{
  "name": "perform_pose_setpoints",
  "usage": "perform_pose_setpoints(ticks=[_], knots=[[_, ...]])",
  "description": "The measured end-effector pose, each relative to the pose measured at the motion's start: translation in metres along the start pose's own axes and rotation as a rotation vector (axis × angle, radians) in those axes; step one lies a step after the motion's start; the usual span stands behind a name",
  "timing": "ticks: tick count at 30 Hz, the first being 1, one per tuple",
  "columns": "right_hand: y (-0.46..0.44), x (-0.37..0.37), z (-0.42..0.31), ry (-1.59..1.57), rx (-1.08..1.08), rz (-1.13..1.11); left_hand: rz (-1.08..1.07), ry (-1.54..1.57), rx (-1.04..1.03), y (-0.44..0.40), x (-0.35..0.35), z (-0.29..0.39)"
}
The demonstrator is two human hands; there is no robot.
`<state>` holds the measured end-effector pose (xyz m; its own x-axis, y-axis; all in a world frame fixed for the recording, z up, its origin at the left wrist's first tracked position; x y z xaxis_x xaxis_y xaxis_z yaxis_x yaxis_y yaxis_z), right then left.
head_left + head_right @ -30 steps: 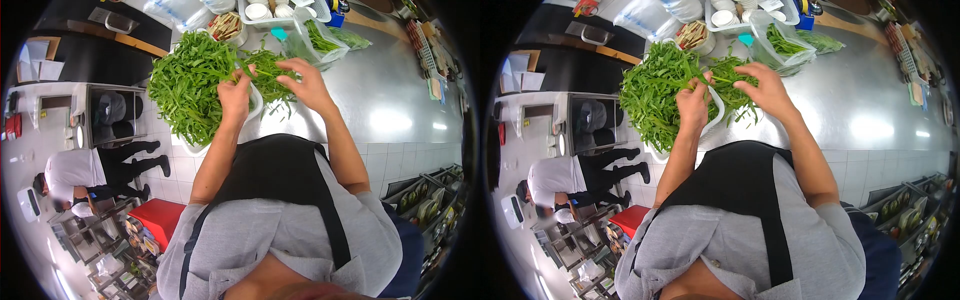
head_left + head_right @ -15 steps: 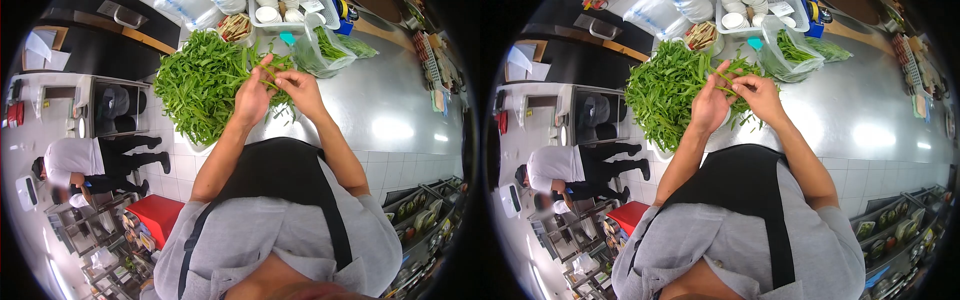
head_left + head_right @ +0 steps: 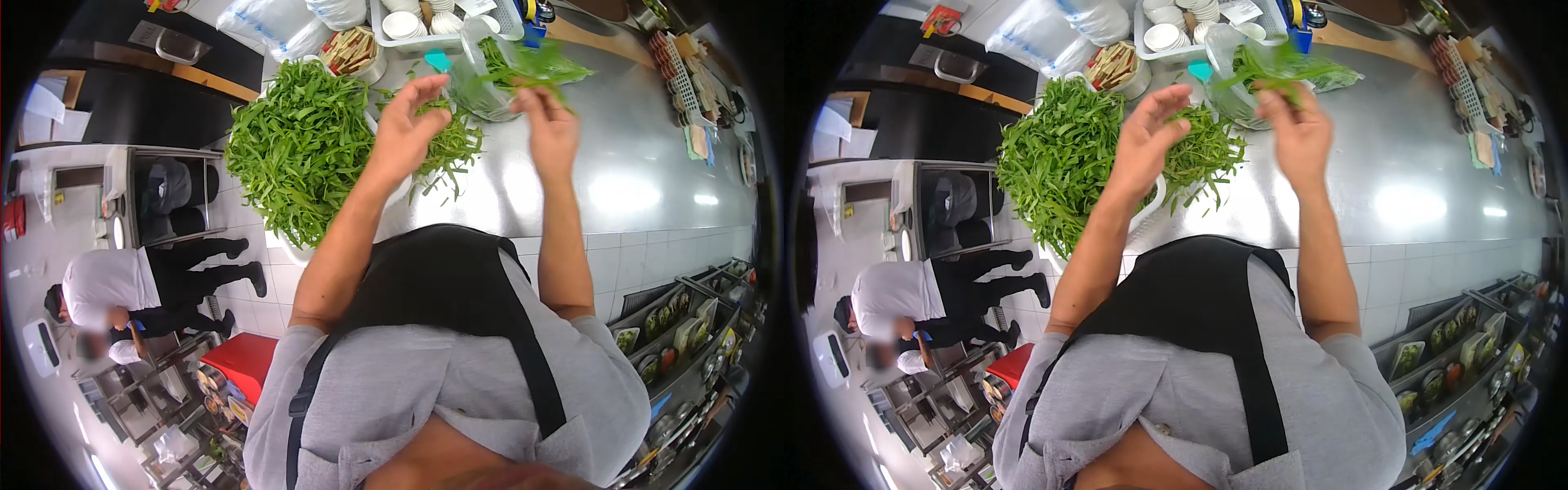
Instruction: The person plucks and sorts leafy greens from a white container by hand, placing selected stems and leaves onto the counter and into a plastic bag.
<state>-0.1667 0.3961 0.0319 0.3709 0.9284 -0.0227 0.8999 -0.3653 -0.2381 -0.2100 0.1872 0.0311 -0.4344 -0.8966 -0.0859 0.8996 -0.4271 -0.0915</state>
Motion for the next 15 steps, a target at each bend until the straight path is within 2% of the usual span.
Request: perform_pose_setpoints(ticks=[2, 3, 4, 5, 7, 10, 13, 15], knots=[[-0.013, 0.027, -0.012, 0.038, -0.020, 0.117, -0.002, -0.092, -0.012, -0.023, -0.004, 0.012], [-0.022, 0.017, -0.006, 0.062, -0.005, 0.018, -0.002, -0.138, -0.019, -0.036, -0.007, 0.016], [-0.033, 0.005, 0.008, 0.086, 0.009, -0.080, 0.018, -0.070, -0.114, -0.051, -0.016, 0.022], [-0.044, -0.007, 0.023, 0.110, 0.026, -0.177, 0.042, -0.040, -0.062, -0.065, -0.021, 0.012], [-0.060, -0.005, 0.032, 0.459, 0.151, -0.139, 0.080, 0.017, 0.031, -0.090, -0.027, -0.001], [-0.078, 0.009, 0.025, 0.945, 0.302, -0.066, 0.238, -0.272, -0.100, -0.099, -0.013, 0.010], [-0.085, 0.017, 0.047, 1.287, 0.144, -0.307, 0.219, -0.363, -0.114, -0.098, -0.011, 0.010], [-0.088, 0.015, 0.050, 1.392, 0.213, -0.379, 0.215, -0.528, -0.186, -0.098, -0.013, 0.013]])
Point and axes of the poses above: each hand's wrist, its own y-axis away from the middle knuckle, its own x-axis out of the back of the hand, z = x × y, the point moved 10 cm from there along -y, towards the middle knuckle, and after that the axes turned 7 degrees about y, right-handed, at the moved point
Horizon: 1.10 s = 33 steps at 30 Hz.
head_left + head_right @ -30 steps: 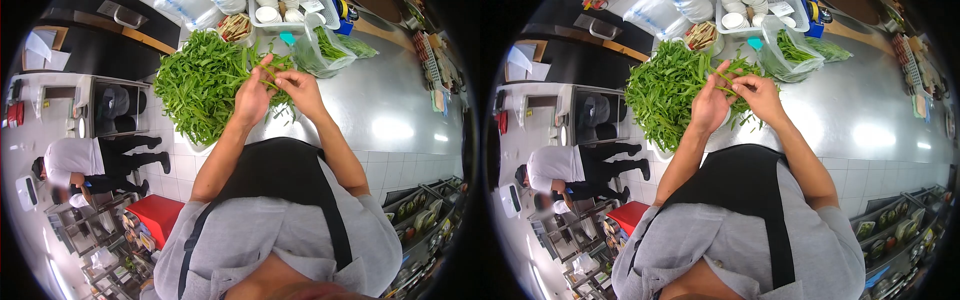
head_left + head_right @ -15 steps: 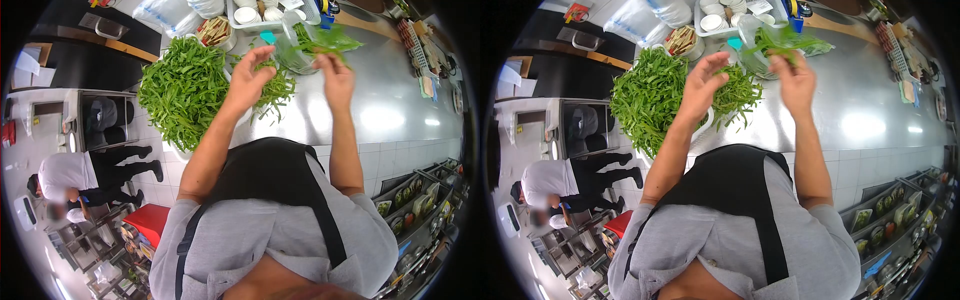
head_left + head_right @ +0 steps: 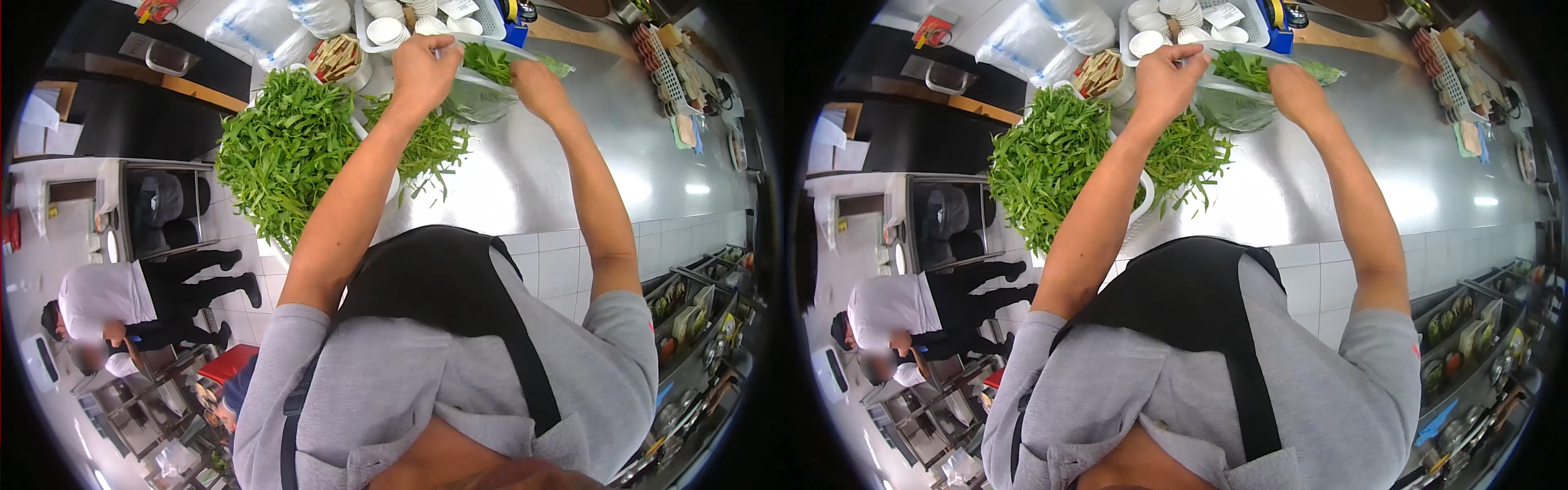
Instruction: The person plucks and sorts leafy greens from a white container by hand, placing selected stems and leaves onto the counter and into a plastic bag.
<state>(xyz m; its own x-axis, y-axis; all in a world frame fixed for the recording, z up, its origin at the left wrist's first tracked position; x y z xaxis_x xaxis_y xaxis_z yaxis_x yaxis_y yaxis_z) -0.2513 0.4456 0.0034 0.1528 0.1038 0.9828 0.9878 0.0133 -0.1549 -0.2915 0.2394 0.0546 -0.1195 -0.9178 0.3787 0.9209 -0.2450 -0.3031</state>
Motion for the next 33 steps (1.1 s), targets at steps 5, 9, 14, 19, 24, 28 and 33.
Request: perform_pose_setpoints(ticks=[5, 9, 14, 19, 24, 28, 33], knots=[[-0.011, 0.021, -0.047, -0.083, 0.204, 0.063, -0.023, -0.100, -0.252, 0.005, -0.012, 0.017], [-0.062, -0.054, -0.057, -0.152, 0.197, -0.198, -0.102, -0.113, -0.290, 0.003, -0.021, 0.036], [-0.081, -0.081, -0.060, -0.074, 0.281, -0.388, -0.200, -0.056, -0.144, 0.008, -0.015, 0.033], [-0.053, 0.028, -0.034, -0.184, 0.344, -0.223, -0.246, 0.137, -0.058, 0.012, 0.010, 0.029], [0.015, 0.122, -0.008, -0.374, 0.201, -0.031, -0.329, 0.213, -0.019, 0.037, 0.047, 0.046], [0.084, 0.133, -0.022, -0.683, 0.205, -0.112, -0.187, 0.243, 0.062, 0.080, 0.111, 0.058], [0.134, 0.065, -0.098, -0.979, 0.280, -0.509, -0.005, 0.280, 0.379, 0.180, 0.166, -0.017]])
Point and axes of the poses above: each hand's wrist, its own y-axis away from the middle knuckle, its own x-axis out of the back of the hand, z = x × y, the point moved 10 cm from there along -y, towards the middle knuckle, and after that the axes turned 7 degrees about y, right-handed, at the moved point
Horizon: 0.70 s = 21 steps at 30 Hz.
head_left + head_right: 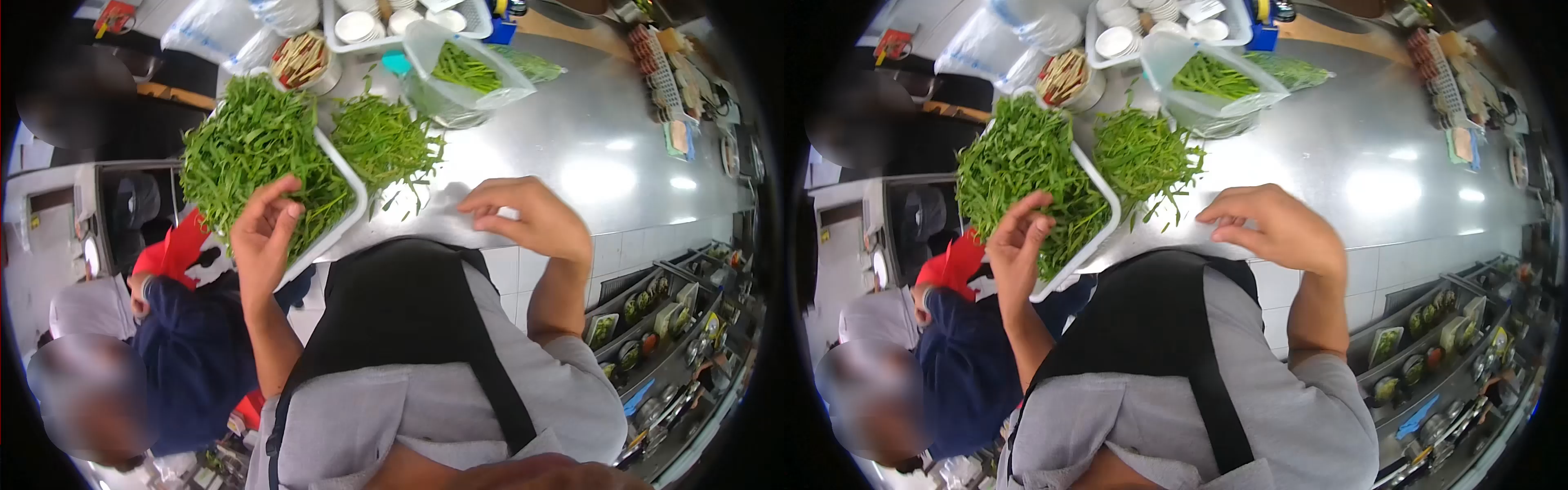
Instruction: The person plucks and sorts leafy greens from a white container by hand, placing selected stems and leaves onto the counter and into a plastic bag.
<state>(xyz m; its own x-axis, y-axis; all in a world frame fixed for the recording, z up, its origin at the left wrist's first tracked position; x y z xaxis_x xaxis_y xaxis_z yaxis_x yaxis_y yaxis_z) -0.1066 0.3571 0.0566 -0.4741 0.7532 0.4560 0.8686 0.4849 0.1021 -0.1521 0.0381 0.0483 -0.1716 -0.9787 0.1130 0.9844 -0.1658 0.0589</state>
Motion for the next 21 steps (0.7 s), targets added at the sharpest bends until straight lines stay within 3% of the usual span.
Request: perform_pose_setpoints(ticks=[3, 5, 7, 12, 15, 19, 21], knots=[[-0.028, -0.056, 0.021, -0.046, -0.018, -0.119, 0.128, -0.084, 0.171, 0.036, 0.027, -0.033], [-0.047, -0.073, 0.026, -0.060, -0.027, -0.133, 0.175, -0.359, 0.184, 0.052, 0.046, -0.049], [-0.063, -0.078, 0.020, 0.039, -0.068, -0.155, 0.272, -0.329, 0.164, 0.063, 0.052, -0.051], [-0.105, -0.096, -0.029, 0.156, 0.094, -0.107, 0.294, -0.370, 0.137, 0.071, 0.059, -0.066], [-0.141, -0.132, -0.044, 0.262, 0.310, -0.066, 0.240, -0.417, 0.146, 0.064, 0.048, -0.069], [-0.199, -0.222, -0.020, 0.818, 0.228, -0.157, 0.358, -0.314, 0.101, 0.066, 0.059, -0.059], [-0.204, -0.226, -0.020, 0.846, 0.180, -0.156, 0.419, -0.271, 0.104, 0.075, 0.068, -0.052]])
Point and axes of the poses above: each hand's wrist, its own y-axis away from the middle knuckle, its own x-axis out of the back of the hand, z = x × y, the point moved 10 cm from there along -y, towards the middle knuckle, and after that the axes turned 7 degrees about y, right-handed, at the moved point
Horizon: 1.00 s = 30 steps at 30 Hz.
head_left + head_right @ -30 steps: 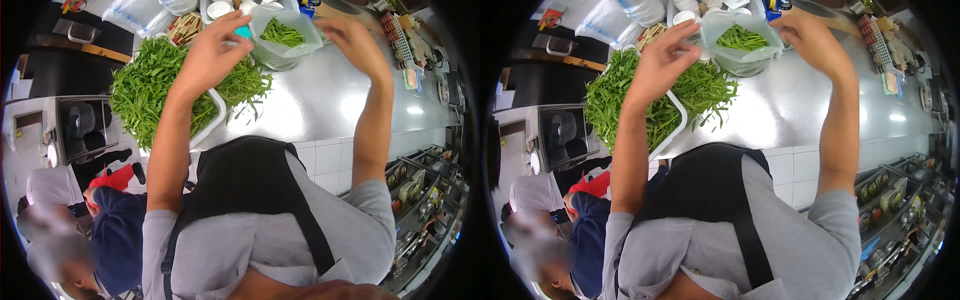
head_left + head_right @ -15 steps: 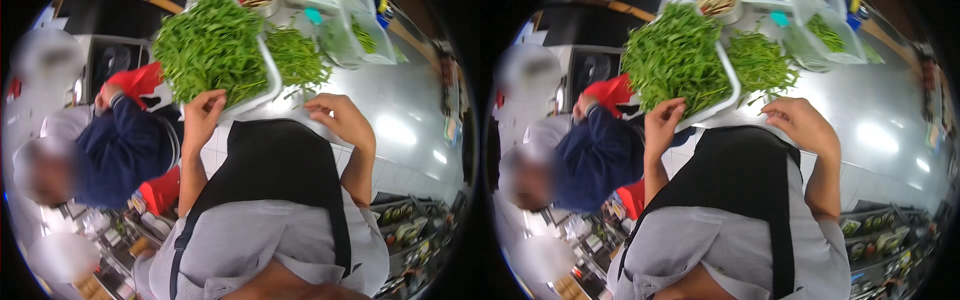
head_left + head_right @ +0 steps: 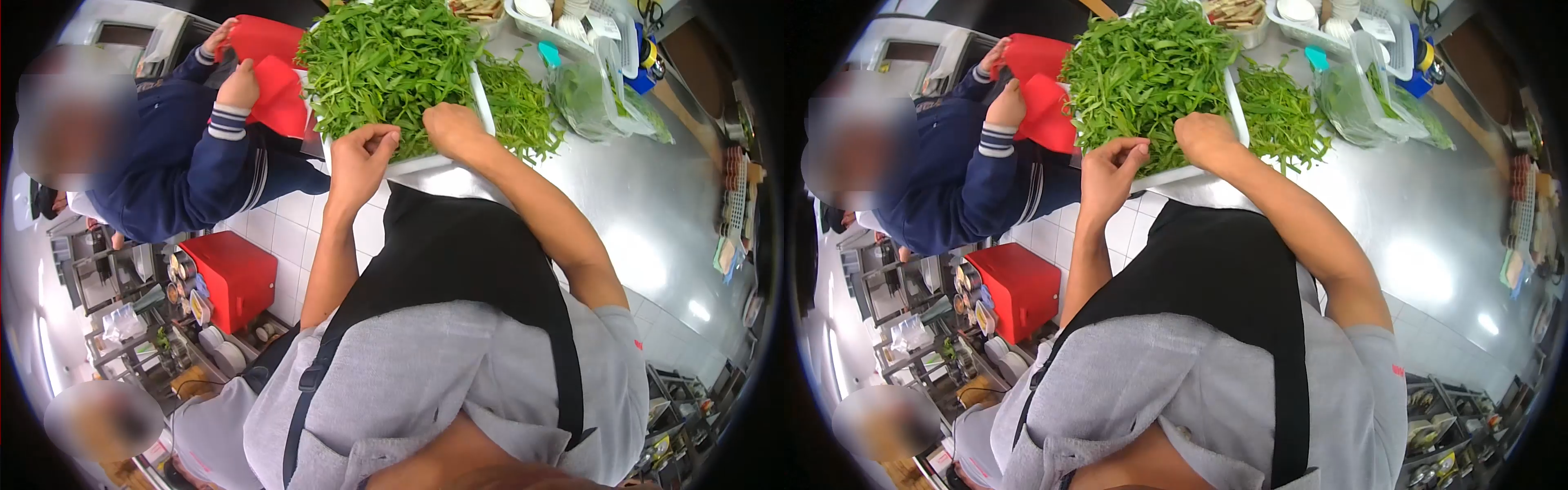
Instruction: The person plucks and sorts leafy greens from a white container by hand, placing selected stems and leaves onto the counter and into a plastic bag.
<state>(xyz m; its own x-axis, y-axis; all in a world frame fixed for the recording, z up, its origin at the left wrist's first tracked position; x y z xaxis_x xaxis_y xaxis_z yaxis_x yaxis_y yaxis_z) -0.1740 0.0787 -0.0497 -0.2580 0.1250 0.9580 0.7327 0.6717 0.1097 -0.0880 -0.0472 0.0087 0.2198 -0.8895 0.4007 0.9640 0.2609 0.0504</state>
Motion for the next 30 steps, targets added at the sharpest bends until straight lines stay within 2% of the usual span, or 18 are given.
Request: perform_pose_setpoints(ticks=[1, 6, 10, 11, 15, 22, 24, 27, 30], knots=[[-0.006, 0.003, 0.001, 0.016, -0.017, -0.010, 0.026, 0.020, 0.007, 0.004, 0.008, 0.004], [0.024, 0.069, 0.044, -0.440, -0.013, 0.103, 0.040, 0.194, 0.073, 0.021, 0.026, -0.013], [0.058, 0.105, 0.074, -0.686, -0.048, 0.241, -0.166, 0.484, 0.160, 0.021, -0.019, 0.007], [0.065, 0.107, 0.078, -0.765, -0.082, 0.214, -0.260, 0.530, 0.155, 0.018, -0.037, 0.013], [0.078, 0.100, 0.098, -0.886, -0.108, 0.219, -0.324, 0.621, 0.050, 0.000, -0.086, 0.046], [0.090, 0.091, 0.097, -1.083, -0.061, 0.144, -0.368, 0.750, 0.127, -0.023, -0.128, 0.048], [0.091, 0.086, 0.097, -1.109, -0.045, 0.162, -0.333, 0.802, 0.157, -0.027, -0.133, 0.042], [0.099, 0.079, 0.107, -1.202, -0.213, 0.105, -0.265, 0.925, 0.190, -0.031, -0.132, 0.037], [0.107, 0.085, 0.104, -1.226, -0.181, 0.185, -0.221, 1.001, 0.185, -0.033, -0.127, 0.034]])
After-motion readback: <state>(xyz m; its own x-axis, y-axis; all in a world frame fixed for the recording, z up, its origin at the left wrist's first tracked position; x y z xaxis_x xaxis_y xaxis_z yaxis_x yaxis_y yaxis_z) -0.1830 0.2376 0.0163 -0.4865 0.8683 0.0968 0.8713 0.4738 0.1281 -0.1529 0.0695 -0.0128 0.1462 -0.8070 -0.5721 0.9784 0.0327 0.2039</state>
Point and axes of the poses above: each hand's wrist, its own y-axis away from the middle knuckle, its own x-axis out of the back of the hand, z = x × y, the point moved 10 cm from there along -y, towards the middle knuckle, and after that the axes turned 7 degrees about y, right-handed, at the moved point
